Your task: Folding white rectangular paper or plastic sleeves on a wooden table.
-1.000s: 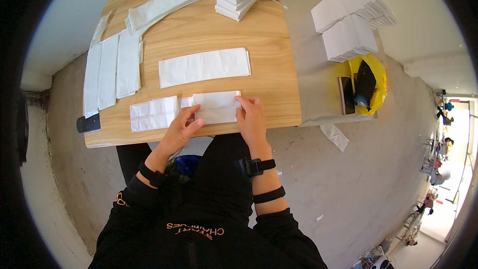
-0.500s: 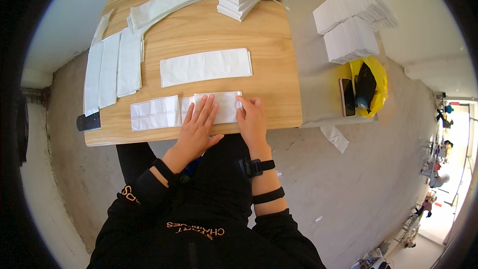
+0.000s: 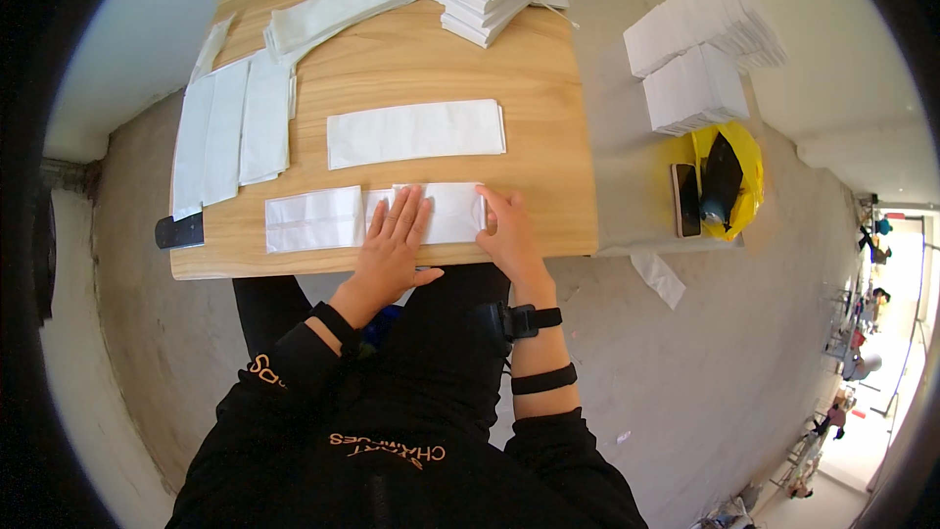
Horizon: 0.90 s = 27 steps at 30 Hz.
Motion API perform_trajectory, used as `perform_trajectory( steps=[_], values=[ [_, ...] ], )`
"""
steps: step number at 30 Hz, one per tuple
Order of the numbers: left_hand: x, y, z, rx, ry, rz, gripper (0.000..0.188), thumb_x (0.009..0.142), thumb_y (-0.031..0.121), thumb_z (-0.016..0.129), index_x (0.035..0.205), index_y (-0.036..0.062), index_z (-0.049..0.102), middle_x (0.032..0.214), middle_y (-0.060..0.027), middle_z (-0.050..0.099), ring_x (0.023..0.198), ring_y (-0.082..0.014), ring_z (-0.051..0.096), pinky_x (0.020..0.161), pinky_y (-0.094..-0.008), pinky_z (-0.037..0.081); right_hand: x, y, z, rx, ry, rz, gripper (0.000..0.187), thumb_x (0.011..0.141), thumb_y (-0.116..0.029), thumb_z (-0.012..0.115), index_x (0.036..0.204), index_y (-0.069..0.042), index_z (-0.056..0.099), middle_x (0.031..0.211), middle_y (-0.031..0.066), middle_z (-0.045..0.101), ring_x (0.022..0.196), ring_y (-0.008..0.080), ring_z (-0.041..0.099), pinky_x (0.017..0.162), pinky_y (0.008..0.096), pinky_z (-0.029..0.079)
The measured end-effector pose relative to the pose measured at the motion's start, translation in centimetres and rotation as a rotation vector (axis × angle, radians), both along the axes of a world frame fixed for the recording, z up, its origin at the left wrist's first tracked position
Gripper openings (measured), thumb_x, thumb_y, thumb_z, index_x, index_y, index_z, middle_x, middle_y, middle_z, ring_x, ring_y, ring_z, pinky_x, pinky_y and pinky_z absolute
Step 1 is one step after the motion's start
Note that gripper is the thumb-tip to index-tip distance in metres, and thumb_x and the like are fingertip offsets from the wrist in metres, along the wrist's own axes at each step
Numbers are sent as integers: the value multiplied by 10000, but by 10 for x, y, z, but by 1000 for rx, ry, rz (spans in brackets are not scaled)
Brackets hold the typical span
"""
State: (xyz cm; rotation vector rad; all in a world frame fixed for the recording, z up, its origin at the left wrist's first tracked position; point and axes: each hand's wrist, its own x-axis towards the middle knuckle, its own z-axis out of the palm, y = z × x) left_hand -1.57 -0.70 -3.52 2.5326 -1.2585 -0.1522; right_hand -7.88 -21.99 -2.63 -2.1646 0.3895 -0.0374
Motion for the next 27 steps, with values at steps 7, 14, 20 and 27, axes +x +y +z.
perform_trajectory(
  steps=[7,14,20,27],
  values=[
    [1,3,2,-39,55,-3,1039,749,581,679,1483,-21,255,1569,-210,195,1473,-323,155,1174,-508,138,-2,-1,-3,-6,-14,-25,651,683,53,602,1318,-64,516,1010,117,479,895,240,535,825,340,469],
    [25,75,22,-333,-52,407,524,763,209,748,1201,41,515,1226,-171,506,1159,-373,469,992,-484,371,-21,9,7,-22,-51,-258,529,770,5,594,1291,-45,519,1086,133,496,886,222,581,796,345,484],
    [46,163,12,-11,-112,896,398,766,266,750,1051,52,573,1145,-153,505,1088,-357,467,909,-469,379,-23,25,18,-29,-101,-231,464,806,-47,647,1259,-42,547,1072,125,531,875,199,601,762,334,485],
    [44,156,6,-116,-92,812,224,805,243,727,874,70,602,1004,-103,569,967,-312,542,845,-442,411,-8,58,41,106,-164,-186,428,817,-42,668,1233,-70,575,1045,98,565,863,187,614,740,309,482]
  ],
)
